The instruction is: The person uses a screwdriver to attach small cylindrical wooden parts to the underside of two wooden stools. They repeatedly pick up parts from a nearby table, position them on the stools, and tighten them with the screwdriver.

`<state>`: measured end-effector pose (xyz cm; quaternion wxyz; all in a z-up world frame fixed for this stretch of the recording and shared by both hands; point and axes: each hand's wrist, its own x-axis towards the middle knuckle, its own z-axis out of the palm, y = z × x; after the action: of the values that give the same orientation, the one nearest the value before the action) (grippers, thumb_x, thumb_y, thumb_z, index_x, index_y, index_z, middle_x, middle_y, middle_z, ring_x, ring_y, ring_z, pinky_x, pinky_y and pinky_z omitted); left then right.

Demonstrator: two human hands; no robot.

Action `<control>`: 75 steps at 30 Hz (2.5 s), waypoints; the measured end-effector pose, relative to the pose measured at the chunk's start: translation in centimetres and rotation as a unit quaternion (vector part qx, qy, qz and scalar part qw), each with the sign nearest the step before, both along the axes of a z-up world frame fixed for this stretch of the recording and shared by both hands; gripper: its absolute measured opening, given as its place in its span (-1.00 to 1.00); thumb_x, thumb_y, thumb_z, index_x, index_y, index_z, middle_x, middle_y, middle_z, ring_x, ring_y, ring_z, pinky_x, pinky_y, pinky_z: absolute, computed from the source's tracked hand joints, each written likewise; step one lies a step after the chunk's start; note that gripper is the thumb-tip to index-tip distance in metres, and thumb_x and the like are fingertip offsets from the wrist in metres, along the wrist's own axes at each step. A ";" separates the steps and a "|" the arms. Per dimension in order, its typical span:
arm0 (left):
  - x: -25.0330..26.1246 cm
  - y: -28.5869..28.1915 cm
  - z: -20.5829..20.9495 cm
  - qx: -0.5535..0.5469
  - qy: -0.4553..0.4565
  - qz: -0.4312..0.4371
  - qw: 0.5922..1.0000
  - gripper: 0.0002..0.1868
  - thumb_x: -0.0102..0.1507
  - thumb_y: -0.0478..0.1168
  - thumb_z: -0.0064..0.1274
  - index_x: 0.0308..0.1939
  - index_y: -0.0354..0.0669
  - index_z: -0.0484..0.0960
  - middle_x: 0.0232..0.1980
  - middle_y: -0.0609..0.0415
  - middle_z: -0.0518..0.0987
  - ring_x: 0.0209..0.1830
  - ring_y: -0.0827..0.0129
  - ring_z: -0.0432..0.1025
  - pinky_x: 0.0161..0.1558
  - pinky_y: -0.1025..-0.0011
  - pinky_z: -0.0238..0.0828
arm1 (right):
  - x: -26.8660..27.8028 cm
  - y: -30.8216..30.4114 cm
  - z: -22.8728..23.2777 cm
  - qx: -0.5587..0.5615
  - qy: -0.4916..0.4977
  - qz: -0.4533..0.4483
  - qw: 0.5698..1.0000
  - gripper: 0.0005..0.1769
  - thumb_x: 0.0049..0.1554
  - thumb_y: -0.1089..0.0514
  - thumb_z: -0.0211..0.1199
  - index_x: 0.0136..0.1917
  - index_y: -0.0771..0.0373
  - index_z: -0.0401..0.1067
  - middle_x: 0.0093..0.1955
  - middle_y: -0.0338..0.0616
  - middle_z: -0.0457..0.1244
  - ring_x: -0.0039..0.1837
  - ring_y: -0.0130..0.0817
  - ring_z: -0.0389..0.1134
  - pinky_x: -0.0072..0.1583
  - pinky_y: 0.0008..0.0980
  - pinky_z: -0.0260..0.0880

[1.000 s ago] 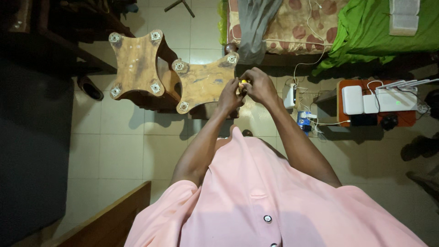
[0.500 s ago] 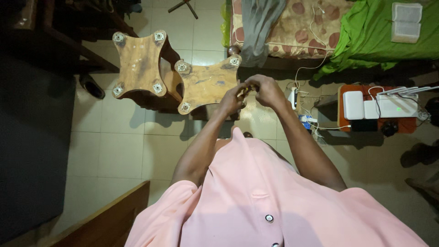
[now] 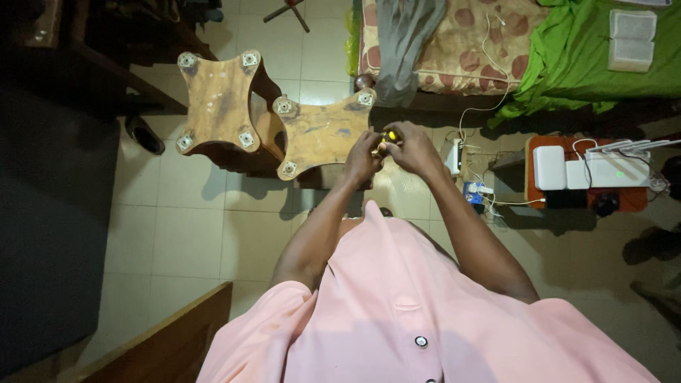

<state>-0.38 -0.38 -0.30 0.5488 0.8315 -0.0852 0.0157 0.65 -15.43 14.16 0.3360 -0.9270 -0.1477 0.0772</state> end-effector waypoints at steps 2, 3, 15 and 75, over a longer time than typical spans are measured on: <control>-0.1 -0.1 -0.4 0.014 0.017 -0.002 1.000 -0.38 0.08 -0.40 0.24 0.24 -0.08 0.50 0.09 -0.07 0.47 0.07 0.03 0.49 0.07 0.21 0.49 | -0.4 0.4 -0.4 0.004 0.027 -0.010 1.000 -0.63 0.12 0.19 0.36 0.19 0.26 0.47 0.09 0.11 0.36 0.11 0.05 0.43 0.16 -0.11 0.40; -0.2 -0.1 -0.6 0.027 0.008 -0.004 1.000 -0.35 0.09 -0.38 0.26 0.28 -0.07 0.49 0.11 -0.07 0.46 0.07 0.02 0.48 0.06 0.20 0.48 | -0.6 0.6 -0.7 0.011 0.054 -0.021 0.998 -0.65 0.14 0.19 0.33 0.20 0.25 0.46 0.09 0.11 0.37 0.12 0.04 0.43 0.17 -0.12 0.41; -0.1 -0.8 -3.8 -0.072 0.109 -0.067 0.989 -0.55 0.16 -0.39 0.18 0.15 -0.22 0.55 0.03 -0.05 0.70 0.07 0.18 0.61 0.10 0.32 0.52 | 1.2 -0.1 -2.4 -0.038 0.120 0.129 0.984 -0.43 -0.11 0.58 0.10 0.17 0.29 0.41 0.14 0.11 0.34 0.19 0.04 0.38 0.19 -0.17 0.39; 0.6 -1.0 -7.3 0.071 0.038 -0.045 0.996 -0.73 0.18 -0.28 0.16 -0.03 -0.19 0.68 -0.08 -0.20 0.64 -0.10 -0.10 0.53 -0.06 0.11 0.47 | -1.7 -0.1 -2.8 -0.017 0.047 -0.044 0.998 -0.64 0.09 0.11 0.39 0.13 0.26 0.49 0.05 0.09 0.40 0.09 0.00 0.46 0.12 -0.11 0.43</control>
<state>0.21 -1.39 -7.63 0.4910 0.8638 -0.1027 -0.0463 -1.01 -15.54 11.41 0.3295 -0.9336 -0.0898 0.1082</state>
